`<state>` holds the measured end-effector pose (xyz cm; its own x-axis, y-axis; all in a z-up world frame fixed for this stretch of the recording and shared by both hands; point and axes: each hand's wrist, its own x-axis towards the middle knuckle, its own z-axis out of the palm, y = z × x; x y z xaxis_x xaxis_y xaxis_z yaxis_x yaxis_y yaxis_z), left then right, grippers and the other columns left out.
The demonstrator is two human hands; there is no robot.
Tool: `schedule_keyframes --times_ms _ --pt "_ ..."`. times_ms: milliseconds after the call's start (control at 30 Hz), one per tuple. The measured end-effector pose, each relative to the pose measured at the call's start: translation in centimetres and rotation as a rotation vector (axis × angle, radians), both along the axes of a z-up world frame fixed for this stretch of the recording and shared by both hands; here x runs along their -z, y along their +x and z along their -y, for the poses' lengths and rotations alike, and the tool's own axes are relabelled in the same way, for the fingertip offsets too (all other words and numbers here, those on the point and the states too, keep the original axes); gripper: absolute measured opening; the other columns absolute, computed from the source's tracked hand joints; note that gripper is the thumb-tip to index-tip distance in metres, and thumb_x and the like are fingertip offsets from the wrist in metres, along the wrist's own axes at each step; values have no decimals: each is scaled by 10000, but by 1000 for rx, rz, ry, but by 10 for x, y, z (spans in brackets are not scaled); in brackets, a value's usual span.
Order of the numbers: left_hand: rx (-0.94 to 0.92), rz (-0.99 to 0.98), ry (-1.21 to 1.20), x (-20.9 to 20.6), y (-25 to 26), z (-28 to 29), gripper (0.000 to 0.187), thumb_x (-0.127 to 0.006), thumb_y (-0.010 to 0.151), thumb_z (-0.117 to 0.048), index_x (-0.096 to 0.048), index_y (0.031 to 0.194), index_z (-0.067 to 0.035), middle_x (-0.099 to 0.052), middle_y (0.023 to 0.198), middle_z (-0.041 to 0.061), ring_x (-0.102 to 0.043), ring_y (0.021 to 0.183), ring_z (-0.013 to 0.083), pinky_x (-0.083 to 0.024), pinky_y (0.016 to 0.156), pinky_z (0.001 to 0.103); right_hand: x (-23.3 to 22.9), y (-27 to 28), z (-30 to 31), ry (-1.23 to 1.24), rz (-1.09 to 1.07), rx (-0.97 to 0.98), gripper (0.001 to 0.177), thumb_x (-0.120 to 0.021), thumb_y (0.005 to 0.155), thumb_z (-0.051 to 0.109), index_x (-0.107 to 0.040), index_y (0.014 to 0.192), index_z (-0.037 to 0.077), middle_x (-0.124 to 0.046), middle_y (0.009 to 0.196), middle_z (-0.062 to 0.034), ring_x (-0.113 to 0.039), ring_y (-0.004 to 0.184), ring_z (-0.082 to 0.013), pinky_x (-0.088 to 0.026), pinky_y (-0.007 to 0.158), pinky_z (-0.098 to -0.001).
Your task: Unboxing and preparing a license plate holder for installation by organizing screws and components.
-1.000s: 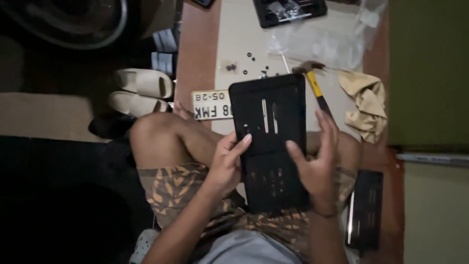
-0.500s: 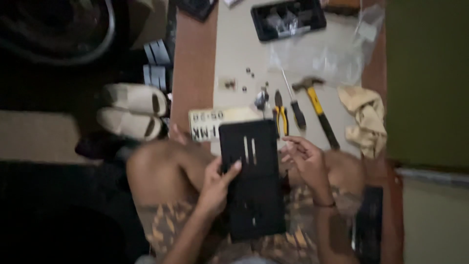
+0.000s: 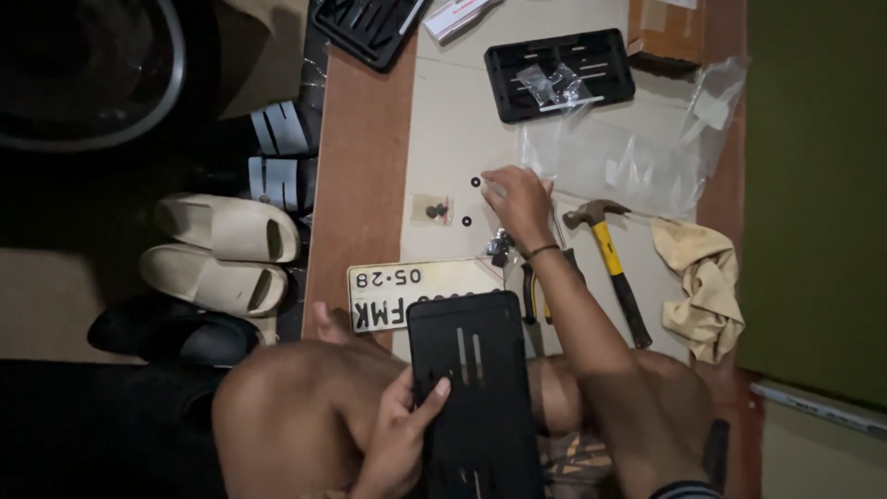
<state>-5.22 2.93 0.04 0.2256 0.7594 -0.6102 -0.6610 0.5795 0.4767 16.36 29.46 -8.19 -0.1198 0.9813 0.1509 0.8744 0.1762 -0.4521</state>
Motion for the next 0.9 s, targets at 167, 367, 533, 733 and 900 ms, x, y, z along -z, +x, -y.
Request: schedule_keyframes --times_ms 167,367,533,733,900 --pt "-3 38 2 7 2 7 328 -675 941 -65 -650 1251 39 -743 1088 83 -678 971 143 -536 884 293 3 -10 -14 -77 84 -22 128 -775 859 230 -811 980 205 -760 1005 0 -672 1003 -214 -279 906 -489" --pt "45 33 25 0 1 3 337 -676 953 -63 -651 1275 33 -728 1098 57 -658 989 117 -513 894 275 -3 -10 -27 -214 140 -54 93 -790 840 214 -763 920 173 -747 922 1 -695 913 -198 -296 885 -466" --pt "49 33 10 1 1 4 332 -669 959 -66 -647 1274 36 -732 1105 67 -662 1002 127 -518 902 278 -16 -11 -36 -272 145 -119 132 -800 809 200 -745 928 184 -708 883 2 -677 891 -207 -294 849 -459" --pt "68 19 -11 -7 -1 0 350 -655 957 -88 -631 1282 39 -743 1123 85 -675 1030 134 -528 931 284 -1 -1 -47 -277 146 -201 112 -800 823 188 -739 915 176 -679 882 1 -664 892 -226 -339 852 -458" --pt "67 44 -49 -7 0 -1 359 -654 968 -89 -623 1299 48 -741 1087 112 -673 968 153 -539 875 304 17 11 -56 -286 104 -219 144 -823 809 182 -721 890 121 -700 906 -27 -678 894 -243 -396 846 -457"
